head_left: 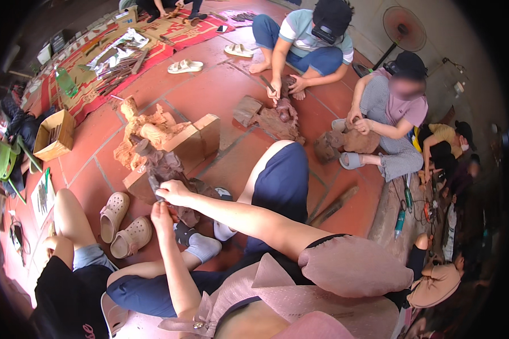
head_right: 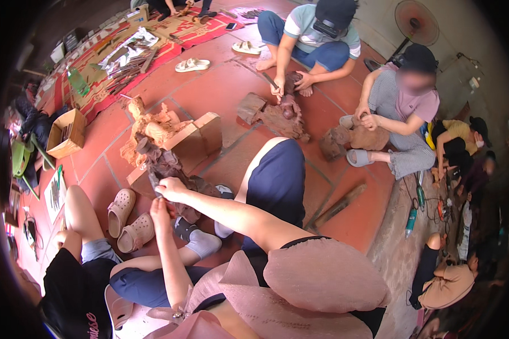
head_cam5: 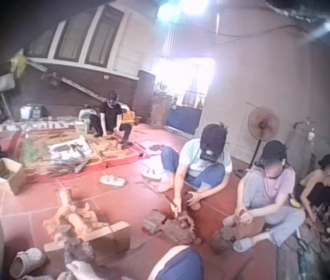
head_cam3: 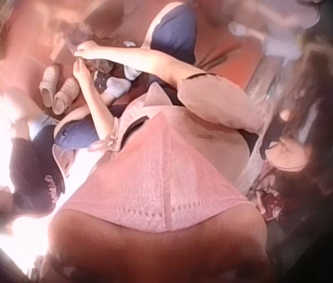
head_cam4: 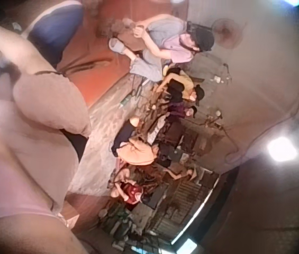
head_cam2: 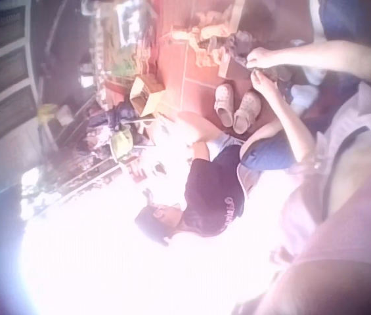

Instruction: The person sits on the floor and uses a small knife to carve a wooden figurine. They repeatedly scrape and shape the wood, occasionally rotating the piece to access different sides.

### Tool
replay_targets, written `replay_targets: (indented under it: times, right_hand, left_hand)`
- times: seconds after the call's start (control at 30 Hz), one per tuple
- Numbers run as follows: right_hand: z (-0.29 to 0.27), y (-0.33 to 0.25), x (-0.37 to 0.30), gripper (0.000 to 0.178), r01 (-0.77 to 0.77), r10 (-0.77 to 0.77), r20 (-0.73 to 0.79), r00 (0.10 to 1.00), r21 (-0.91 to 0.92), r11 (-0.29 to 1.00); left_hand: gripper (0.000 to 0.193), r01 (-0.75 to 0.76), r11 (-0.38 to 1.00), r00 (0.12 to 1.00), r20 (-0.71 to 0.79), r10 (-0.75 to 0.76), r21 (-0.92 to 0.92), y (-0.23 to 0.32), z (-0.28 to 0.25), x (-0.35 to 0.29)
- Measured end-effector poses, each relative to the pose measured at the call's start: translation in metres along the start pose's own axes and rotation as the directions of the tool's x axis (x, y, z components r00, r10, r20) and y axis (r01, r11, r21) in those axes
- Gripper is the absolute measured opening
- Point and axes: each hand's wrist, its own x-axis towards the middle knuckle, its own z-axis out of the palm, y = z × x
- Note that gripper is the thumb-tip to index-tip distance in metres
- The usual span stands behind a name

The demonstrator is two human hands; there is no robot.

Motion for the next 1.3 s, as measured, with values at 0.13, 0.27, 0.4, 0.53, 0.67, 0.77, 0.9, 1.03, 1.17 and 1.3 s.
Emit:
replay_targets:
  times: [0.13, 0.27, 0.4, 0.53, 0.67, 0.77, 0.9, 1.03, 1.17, 1.3]
  right_hand:
    - [0.001, 0.019, -0.024, 0.033, -0.143, 0.157, 0.108, 0.982, -0.128, 0.981]
    - [0.008, 0.005, -0.009, 0.033, 0.112, -0.113, -0.02, 0.993, -0.056, 0.992]
    - [0.011, -0.007, 0.002, 0.033, -0.084, 0.083, 0.057, 0.995, 0.019, 0.996]
    - [0.007, 0.008, -0.016, 0.035, -0.058, 0.077, 0.115, 0.99, -0.165, 0.985]
    - [0.008, -0.009, -0.001, 0.038, 0.021, -0.022, 0.012, 1.0, 0.077, 0.997]
    - [0.006, -0.002, -0.005, 0.035, -0.059, 0.058, 0.05, 0.997, 0.021, 0.998]
    - [0.002, 0.002, -0.012, 0.033, -0.087, 0.086, 0.1, 0.991, 0.009, 0.996]
    - [0.006, -0.008, 0.005, 0.033, -0.111, 0.088, 0.115, 0.99, 0.214, 0.97]
    - [0.008, 0.001, -0.006, 0.029, -0.258, 0.218, 0.249, 0.944, 0.141, 0.956]
    - [0.016, 0.025, -0.007, 0.029, -0.138, 0.096, 0.175, 0.98, 0.249, 0.959]
  left_hand:
    - [0.022, 0.132, 0.991, 0.991, -0.012, -0.132, -0.019, -0.019, 0.004, -0.018]
    - [0.022, -0.043, 0.999, 0.998, -0.047, 0.044, 0.027, 0.001, -0.001, -0.014]
    - [0.023, 0.033, 0.999, 0.999, -0.034, -0.033, -0.007, 0.005, -0.01, 0.001]
    - [0.022, 0.121, 0.992, 0.992, -0.028, -0.122, -0.018, -0.004, -0.004, -0.021]
    - [0.022, -0.068, 0.998, 0.996, -0.057, 0.068, 0.003, 0.016, -0.005, -0.008]
    - [0.021, 0.041, 0.997, 0.998, -0.033, -0.044, -0.071, -0.01, -0.005, 0.002]
    - [0.021, 0.047, 0.996, 0.999, -0.024, -0.049, -0.074, -0.004, -0.002, -0.017]
    - [0.021, -0.053, 0.998, 0.996, -0.072, 0.051, -0.016, 0.015, -0.006, -0.004]
    - [0.021, 0.102, 0.992, 0.994, -0.038, -0.105, -0.08, -0.01, -0.012, -0.009]
    - [0.021, 0.041, 0.998, 0.997, -0.07, -0.044, -0.037, -0.001, -0.005, -0.017]
